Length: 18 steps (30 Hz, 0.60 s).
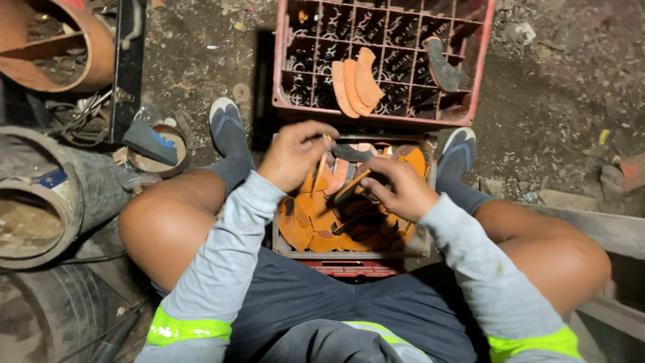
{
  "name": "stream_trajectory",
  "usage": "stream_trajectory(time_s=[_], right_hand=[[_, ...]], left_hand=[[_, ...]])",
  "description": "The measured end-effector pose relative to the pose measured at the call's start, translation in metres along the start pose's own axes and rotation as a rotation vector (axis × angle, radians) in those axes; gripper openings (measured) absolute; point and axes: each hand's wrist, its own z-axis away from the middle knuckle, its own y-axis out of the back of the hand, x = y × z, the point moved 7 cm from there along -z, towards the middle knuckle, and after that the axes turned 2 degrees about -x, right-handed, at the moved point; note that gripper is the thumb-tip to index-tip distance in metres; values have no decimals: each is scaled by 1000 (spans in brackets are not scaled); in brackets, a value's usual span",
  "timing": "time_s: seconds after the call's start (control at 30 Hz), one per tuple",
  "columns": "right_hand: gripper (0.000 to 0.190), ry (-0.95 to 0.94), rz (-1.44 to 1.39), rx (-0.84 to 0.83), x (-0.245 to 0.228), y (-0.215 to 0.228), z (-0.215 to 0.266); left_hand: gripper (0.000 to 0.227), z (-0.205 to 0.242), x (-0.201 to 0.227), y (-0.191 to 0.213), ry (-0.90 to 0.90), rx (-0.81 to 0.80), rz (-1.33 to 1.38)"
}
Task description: The person sits on the floor and sorts orange and white shoe sole pieces from a lower crate into a red crate above. They pick up pieces one by one, inspect them, and place them into the red crate.
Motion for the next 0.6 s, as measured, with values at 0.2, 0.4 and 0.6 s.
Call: stream_trajectory(time_s=[0.2,0.4,0.6], right_hand=[[19,-111,-579,225,-1,5,6],[16,-136,-289,495,18,-14,8],[31,-181,-301,297,-8,-34,12]], left_hand=[[25,0,-23,-55,-18,-178,111],[30,-4,-40,-57,-56,-24,164],[29,-10,-49,-41,-45,150,191]])
